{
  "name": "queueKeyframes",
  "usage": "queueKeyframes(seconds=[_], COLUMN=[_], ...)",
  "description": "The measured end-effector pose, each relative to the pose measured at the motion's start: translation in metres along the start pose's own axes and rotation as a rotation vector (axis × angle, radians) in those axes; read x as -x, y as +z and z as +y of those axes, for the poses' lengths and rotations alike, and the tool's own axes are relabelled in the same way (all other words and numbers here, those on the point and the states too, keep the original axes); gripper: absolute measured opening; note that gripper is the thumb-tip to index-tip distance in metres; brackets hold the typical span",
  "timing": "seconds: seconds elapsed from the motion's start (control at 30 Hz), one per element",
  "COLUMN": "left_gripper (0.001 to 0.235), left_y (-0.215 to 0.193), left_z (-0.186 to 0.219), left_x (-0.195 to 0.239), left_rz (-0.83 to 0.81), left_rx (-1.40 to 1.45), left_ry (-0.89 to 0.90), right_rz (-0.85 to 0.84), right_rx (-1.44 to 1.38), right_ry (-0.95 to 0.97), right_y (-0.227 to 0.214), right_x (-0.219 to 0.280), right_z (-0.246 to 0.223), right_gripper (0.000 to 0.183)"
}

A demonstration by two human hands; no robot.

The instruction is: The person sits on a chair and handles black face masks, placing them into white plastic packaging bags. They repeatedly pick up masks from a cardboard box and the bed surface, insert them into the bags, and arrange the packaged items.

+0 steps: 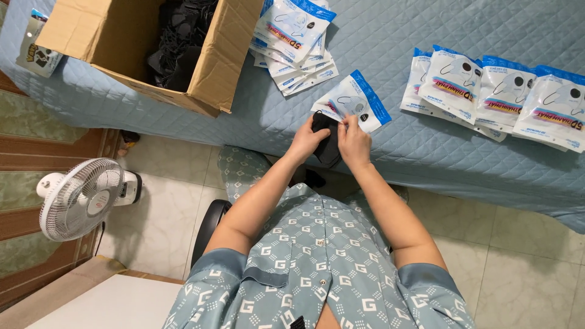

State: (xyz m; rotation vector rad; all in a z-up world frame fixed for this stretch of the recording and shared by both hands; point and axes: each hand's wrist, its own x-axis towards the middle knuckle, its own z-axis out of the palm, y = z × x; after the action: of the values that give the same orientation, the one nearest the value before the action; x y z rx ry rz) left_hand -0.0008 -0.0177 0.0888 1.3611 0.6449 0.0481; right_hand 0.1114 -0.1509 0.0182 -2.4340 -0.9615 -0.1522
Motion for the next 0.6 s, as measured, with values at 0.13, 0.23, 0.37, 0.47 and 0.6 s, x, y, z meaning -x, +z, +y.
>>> queueKeyframes(seconds=[0.13,0.23,0.37,0.47,0.6], left_gripper=[0.078,0.089,0.092,0.086,0.073], left_y=[0.002,0.001,0.003,0.007,0.014], left_z=[0.002,-0.003,0.016,0.042,0.057], left_x=[-0.001,-0.009,-0.003,0.004,0.005], left_rz=[0.02,-0.05,-0.094,-0.081,-0.039], left_rx=[-0.019,0.027,0.024,0.019,-0.013], left_ry=[0.016,0.011,-0.075,-0.152,-0.198], right_rz=[0.026,0.144,0.216,0.21,0.178], right_rx=[0.015,0.039,-0.109,-0.235,-0.284], right_ry=[-0.082,-0.151,-0.245,-0.219,-0.176], right_y=[-0.003,0.008,0.007,0.011,0.012], right_x=[0.004,0.002,-0.001,0.003,0.01], right_z=[-0.011,-0.001,-0.003,-0.005,-0.009], right_gripper=[0.012,0.012,0.008,0.006,0.007])
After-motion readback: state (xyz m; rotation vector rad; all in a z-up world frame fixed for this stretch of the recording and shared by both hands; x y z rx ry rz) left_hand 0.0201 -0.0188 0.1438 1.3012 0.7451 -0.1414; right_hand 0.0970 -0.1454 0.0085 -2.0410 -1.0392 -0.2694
